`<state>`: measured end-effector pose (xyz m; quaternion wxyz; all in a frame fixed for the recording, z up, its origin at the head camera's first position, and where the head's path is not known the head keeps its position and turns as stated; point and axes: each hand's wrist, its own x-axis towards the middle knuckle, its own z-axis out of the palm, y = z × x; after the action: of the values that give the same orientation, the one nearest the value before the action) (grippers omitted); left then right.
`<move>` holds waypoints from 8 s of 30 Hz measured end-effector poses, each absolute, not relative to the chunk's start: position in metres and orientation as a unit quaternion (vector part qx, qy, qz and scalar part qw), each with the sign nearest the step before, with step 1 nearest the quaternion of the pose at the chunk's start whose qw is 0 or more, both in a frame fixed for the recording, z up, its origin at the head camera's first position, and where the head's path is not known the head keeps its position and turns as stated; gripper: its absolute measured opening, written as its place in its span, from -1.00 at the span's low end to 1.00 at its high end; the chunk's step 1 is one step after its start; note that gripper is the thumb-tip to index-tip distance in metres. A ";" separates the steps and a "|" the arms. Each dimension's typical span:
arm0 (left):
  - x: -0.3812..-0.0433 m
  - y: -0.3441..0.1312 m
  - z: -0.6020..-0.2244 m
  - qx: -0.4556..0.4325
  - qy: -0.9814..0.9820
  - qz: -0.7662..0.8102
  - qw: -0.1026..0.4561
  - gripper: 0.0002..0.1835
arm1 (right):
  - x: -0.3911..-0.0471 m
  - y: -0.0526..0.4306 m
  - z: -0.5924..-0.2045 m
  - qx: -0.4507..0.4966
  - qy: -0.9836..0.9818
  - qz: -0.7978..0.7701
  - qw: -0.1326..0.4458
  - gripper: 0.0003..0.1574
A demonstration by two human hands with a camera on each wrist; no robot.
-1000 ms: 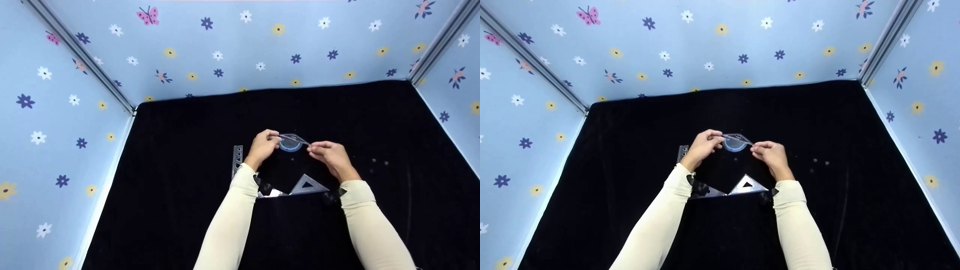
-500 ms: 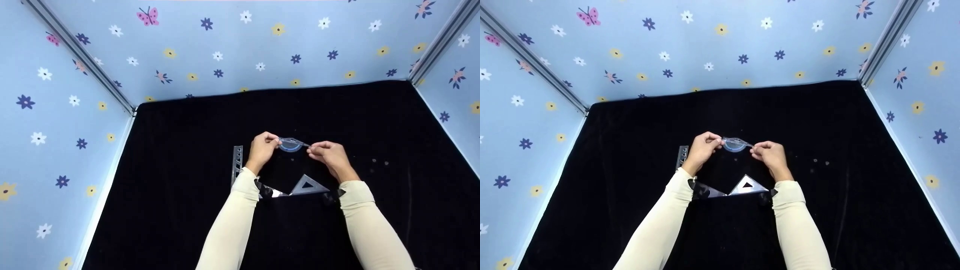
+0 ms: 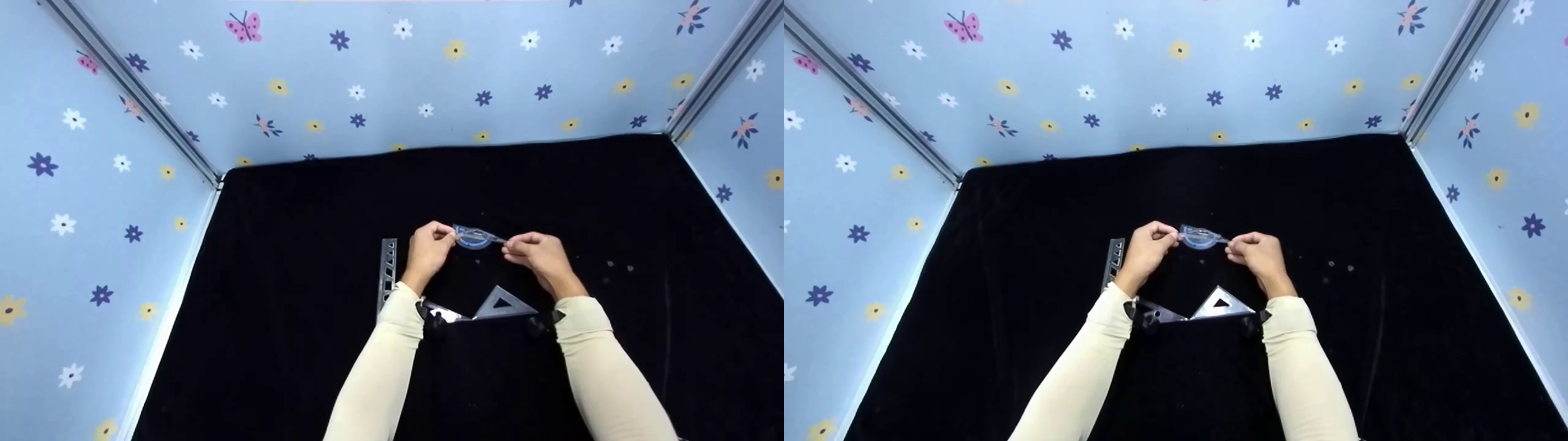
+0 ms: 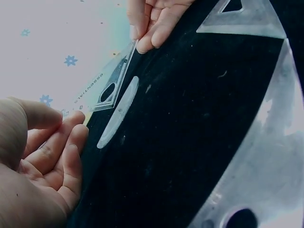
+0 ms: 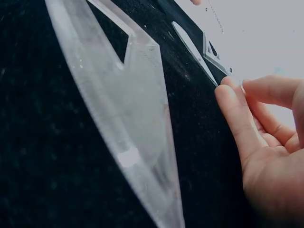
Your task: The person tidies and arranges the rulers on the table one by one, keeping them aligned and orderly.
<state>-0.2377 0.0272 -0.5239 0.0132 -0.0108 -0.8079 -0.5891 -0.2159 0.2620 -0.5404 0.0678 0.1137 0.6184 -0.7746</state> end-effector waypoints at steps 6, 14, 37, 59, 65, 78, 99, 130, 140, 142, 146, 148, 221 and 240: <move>-0.231 0.026 -0.525 -0.019 -0.820 -0.570 0.039 -0.96 | -0.215 0.264 -0.544 0.097 0.619 -0.777 0.066 -0.87; -0.226 0.025 -0.533 -0.028 -0.823 -0.565 0.049 -0.95 | -0.214 0.265 -0.544 0.084 0.623 -0.775 0.061 -0.87; -0.207 0.025 -0.544 -0.019 -0.803 -0.594 0.042 -0.88 | -0.213 0.265 -0.544 0.061 0.626 -0.775 0.060 -0.70; -0.204 0.025 -0.542 -0.030 -0.804 -0.593 0.038 -0.90 | -0.206 0.265 -0.546 0.041 0.634 -0.771 0.045 -0.65; -0.204 0.026 -0.538 -0.030 -0.803 -0.595 0.030 -0.90 | -0.204 0.262 -0.542 0.049 0.627 -0.777 0.029 -0.66; -0.197 0.031 -0.528 -0.031 -0.820 -0.571 0.018 -0.91 | -0.192 0.266 -0.536 0.069 0.635 -0.769 0.000 -0.72; -0.178 0.038 -0.524 -0.045 -0.853 -0.520 0.020 -0.90 | -0.170 0.275 -0.525 0.047 0.713 -0.699 -0.002 -0.69; -0.155 0.061 -0.526 -0.098 -0.860 -0.498 0.041 -0.87 | -0.141 0.298 -0.526 0.060 0.747 -0.662 -0.012 -0.66; -0.151 0.066 -0.526 -0.126 -0.846 -0.514 0.062 -0.86 | -0.134 0.307 -0.526 0.054 0.768 -0.639 -0.009 -0.68; -0.150 0.067 -0.525 -0.133 -0.845 -0.515 0.062 -0.85 | -0.132 0.309 -0.526 0.052 0.771 -0.634 -0.011 -0.68; -0.148 0.070 -0.522 -0.142 -0.842 -0.519 0.049 -0.84 | -0.127 0.313 -0.526 0.052 0.775 -0.629 -0.013 -0.67; -0.147 0.071 -0.522 -0.146 -0.839 -0.522 0.044 -0.84 | -0.125 0.314 -0.526 0.054 0.775 -0.630 -0.013 -0.67; -0.126 0.116 -0.541 -0.292 -0.906 -0.291 0.094 -0.81 | -0.092 0.379 -0.535 0.050 0.862 -0.502 -0.038 -0.71; -0.126 0.117 -0.547 -0.290 -0.918 -0.261 0.077 -0.81 | -0.091 0.386 -0.531 0.013 0.890 -0.456 -0.020 -0.83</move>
<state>-0.1263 0.1172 -0.5466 0.0773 -0.2898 -0.9176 -0.2609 -0.0912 0.3858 -0.5312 -0.0199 0.0128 0.8898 -0.4556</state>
